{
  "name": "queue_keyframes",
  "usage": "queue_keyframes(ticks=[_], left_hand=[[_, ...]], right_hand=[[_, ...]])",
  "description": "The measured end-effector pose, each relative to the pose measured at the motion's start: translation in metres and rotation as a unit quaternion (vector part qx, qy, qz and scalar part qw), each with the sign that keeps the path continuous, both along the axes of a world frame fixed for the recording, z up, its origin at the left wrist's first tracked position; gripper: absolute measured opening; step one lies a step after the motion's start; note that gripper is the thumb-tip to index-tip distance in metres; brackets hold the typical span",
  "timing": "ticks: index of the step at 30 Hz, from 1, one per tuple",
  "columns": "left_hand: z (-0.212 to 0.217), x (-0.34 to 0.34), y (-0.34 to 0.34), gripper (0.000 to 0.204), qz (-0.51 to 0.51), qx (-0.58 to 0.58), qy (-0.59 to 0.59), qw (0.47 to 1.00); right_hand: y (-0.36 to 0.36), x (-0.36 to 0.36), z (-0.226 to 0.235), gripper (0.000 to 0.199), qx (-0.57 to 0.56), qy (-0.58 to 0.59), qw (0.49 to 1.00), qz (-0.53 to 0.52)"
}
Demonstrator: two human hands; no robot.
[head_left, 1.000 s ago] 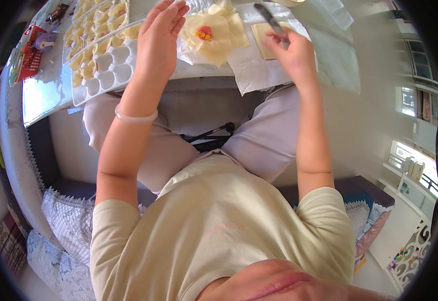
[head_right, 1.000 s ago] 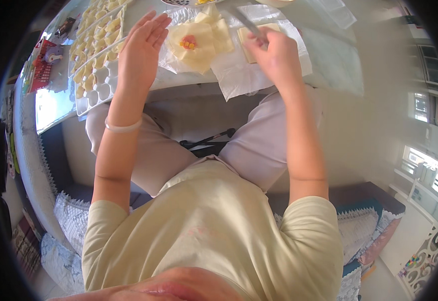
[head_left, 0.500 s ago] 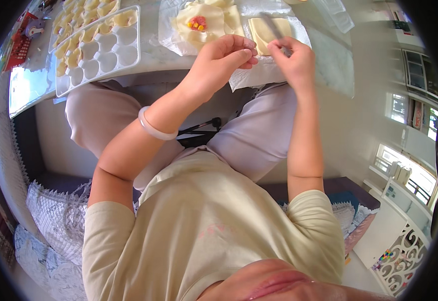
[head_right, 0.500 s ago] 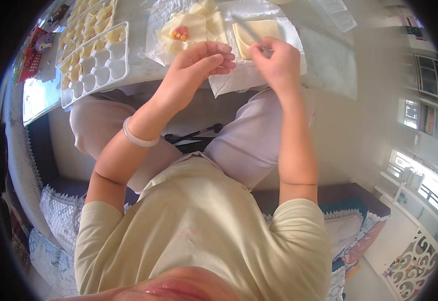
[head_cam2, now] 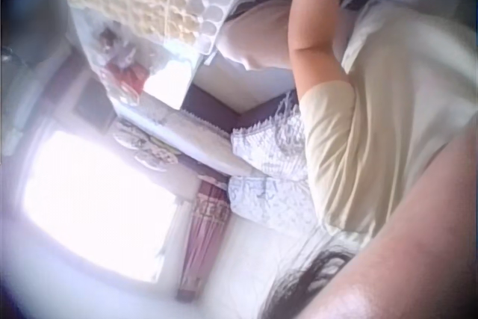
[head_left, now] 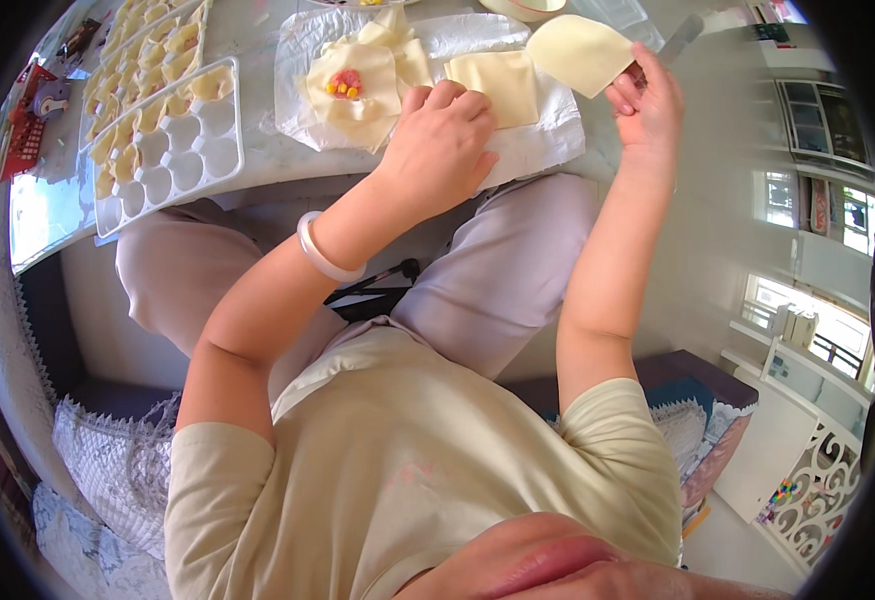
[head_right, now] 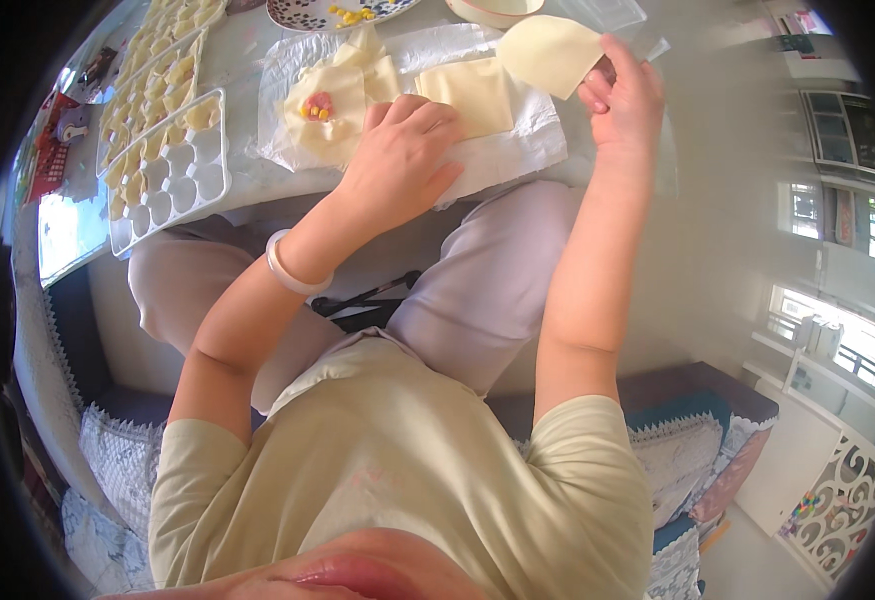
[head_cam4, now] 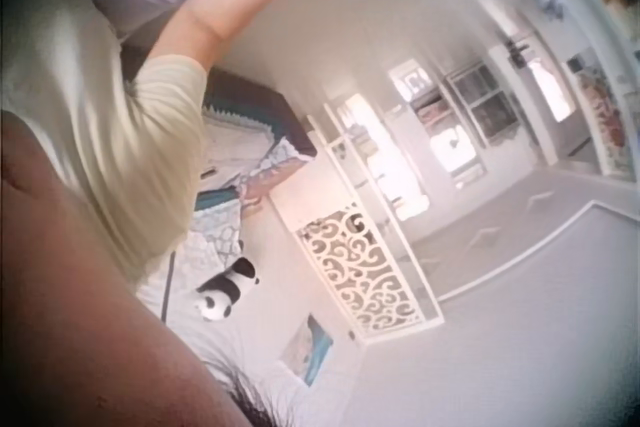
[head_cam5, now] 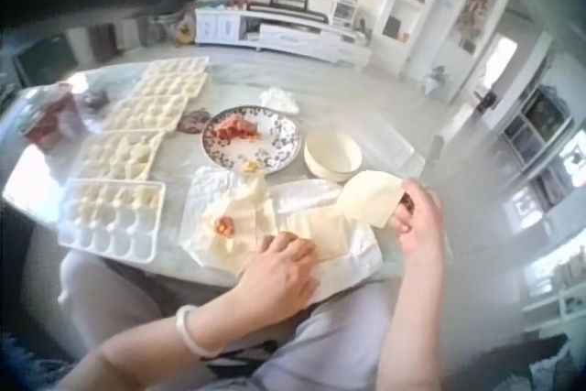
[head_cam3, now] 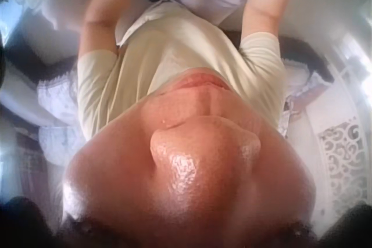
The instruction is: The person sits cross-legged and prepares dumplings by hand. They place a filling of ground meat and corn onto a square wrapper, fold the wrapper into a specific shape, and place the finished dumpling into a white plastic tray. The process is repeated continuously.
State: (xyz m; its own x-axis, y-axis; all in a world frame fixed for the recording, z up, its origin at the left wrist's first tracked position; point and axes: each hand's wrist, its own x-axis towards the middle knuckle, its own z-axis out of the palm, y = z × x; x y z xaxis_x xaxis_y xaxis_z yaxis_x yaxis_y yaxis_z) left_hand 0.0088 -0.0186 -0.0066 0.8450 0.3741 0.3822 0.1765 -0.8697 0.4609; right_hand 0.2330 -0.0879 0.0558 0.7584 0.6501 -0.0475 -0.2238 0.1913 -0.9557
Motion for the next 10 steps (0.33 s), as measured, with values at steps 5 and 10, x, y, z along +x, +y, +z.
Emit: queue_keyframes(ticks=[5, 10], left_hand=[[0.002, 0.008, 0.009, 0.030, 0.011, -0.178, -0.032, 0.984], [-0.006, 0.018, 0.023, 0.034, -0.042, -0.753, -0.180, 0.632]], right_hand=[[0.003, -0.029, 0.026, 0.013, -0.006, -0.149, 0.989, -0.023], [0.008, -0.056, 0.001, 0.019, -0.130, -0.260, 0.947, 0.135]])
